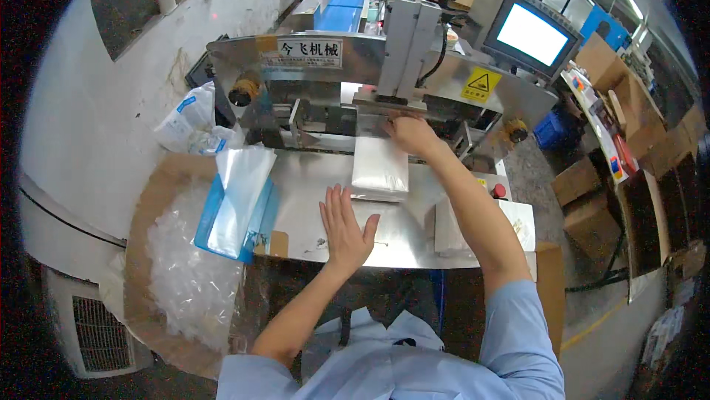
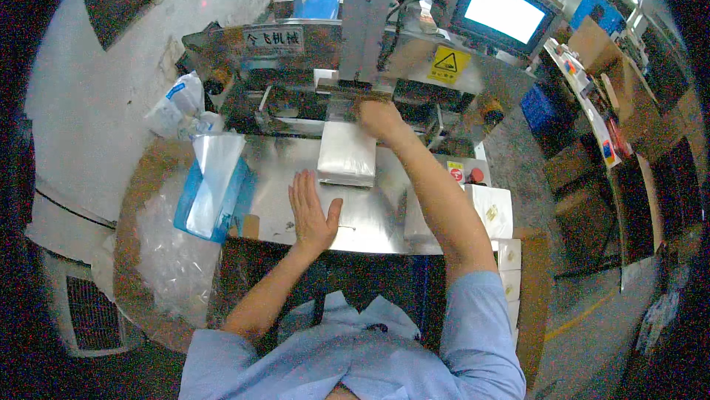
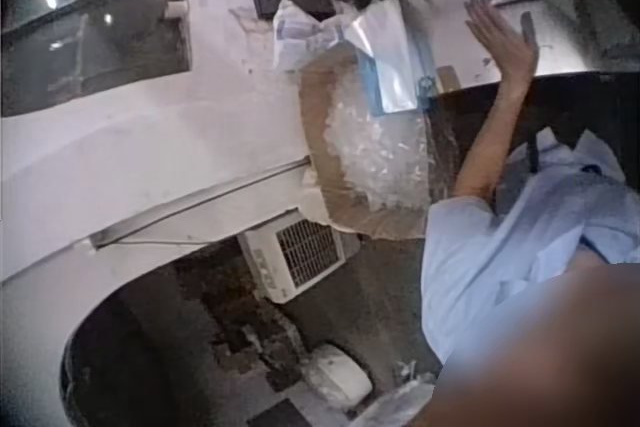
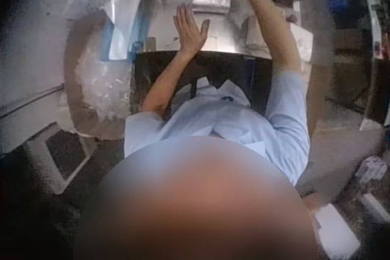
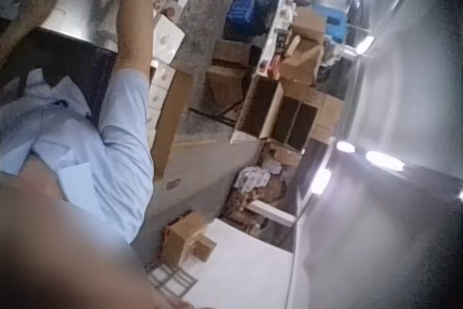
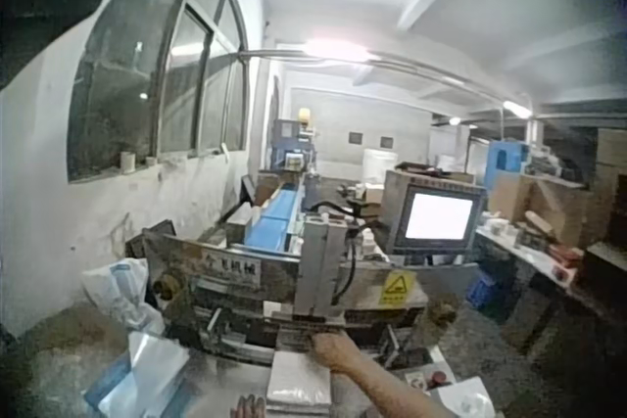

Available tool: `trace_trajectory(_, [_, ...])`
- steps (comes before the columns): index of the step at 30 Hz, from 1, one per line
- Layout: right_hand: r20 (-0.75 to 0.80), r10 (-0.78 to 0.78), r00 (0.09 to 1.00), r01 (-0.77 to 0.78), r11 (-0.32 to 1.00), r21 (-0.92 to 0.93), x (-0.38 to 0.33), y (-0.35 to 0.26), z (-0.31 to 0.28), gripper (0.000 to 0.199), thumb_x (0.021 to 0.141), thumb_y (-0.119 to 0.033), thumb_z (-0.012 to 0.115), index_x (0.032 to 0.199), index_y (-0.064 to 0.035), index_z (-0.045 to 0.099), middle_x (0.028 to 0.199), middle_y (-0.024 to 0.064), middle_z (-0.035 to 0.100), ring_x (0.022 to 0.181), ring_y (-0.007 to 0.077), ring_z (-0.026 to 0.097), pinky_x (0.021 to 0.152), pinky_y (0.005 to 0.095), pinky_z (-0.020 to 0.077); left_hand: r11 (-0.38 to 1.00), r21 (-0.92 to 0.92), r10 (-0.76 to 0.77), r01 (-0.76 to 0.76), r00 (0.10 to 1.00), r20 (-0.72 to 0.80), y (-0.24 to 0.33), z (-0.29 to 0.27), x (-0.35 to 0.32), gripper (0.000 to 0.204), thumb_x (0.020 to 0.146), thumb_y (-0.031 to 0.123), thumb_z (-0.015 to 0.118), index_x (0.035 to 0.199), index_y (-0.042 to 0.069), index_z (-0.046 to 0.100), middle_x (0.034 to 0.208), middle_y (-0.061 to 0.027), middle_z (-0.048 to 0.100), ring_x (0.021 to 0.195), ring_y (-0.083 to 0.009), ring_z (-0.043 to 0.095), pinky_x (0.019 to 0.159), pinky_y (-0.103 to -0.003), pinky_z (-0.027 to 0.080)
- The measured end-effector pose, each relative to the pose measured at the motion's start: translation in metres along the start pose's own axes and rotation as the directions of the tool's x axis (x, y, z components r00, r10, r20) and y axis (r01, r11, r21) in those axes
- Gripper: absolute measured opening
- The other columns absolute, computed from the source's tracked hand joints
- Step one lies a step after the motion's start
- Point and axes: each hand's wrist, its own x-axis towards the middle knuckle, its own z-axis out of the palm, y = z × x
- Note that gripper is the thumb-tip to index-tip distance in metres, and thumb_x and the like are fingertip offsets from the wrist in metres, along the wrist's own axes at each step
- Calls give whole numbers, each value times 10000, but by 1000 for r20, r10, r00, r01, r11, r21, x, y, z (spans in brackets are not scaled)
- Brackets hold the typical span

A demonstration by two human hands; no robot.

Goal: Bagging white boxes into plastic sleeves using a packaging machine and placing them into a larger container.

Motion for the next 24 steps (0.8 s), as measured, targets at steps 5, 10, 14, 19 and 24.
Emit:
trace_trajectory(5, [-91, 70, 993, -37, 947, 320, -49, -20, -17, 546, 963, -306, 558, 1327, 89, 459, 1388, 308, 472, 1267, 445, 477, 1075, 436, 388, 1000, -10, 7, -7, 1000, -6, 1, -1, 0, 770, 915, 385, 611, 1452, -52, 274, 1476, -309, 304, 1405, -482, 242, 1144, -607, 160])
trace_trajectory(10, [-111, 168, 979, -98, 880, 465, -123, -75, -19, 756, 958, -397, 574, 1457, 97, 295, 1465, 327, 381, 1373, 421, 387, 1134, 415, 314, 999, -45, -2, 3, 1000, 9, -7, -4, 1, 768, 906, 348, 633, 1452, -56, 275, 1479, -310, 302, 1405, -475, 251, 1139, -610, 174])
trace_trajectory(14, [-89, 334, 938, -226, 788, 572, -146, -78, 16, 762, 968, -412, 553, 1459, 104, 281, 1469, 338, 367, 1378, 442, 370, 1134, 404, 311, 970, -228, -91, 89, 996, 3, 0, -1, 13, 703, 973, 327, 565, 1448, -97, 267, 1470, -322, 326, 1383, -468, 298, 1161, -480, 229])
trace_trajectory(19, [-86, 438, 895, -259, 665, 700, -134, -67, 31, 824, 947, -508, 560, 1436, 111, 323, 1471, 332, 374, 1392, 416, 363, 1122, 410, 317, 837, -425, -307, 346, 938, 159, 6, 4, 55, 742, 999, 415, 509, 1454, -116, 262, 1491, -309, 334, 1401, -411, 324, 1152, -428, 261])
trace_trajectory(24, [188, 378, 907, -330, 359, 873, -111, -69, 25, 778, 903, -534, 623, 1361, 74, 460, 1301, 225, 567, 1180, 295, 554, 971, 376, 441, 749, -449, -418, 488, 873, 252, -29, 21, 88, 758, 978, 471, 527, 1421, -119, 354, 1451, -316, 407, 1387, -407, 367, 1138, -408, 291])
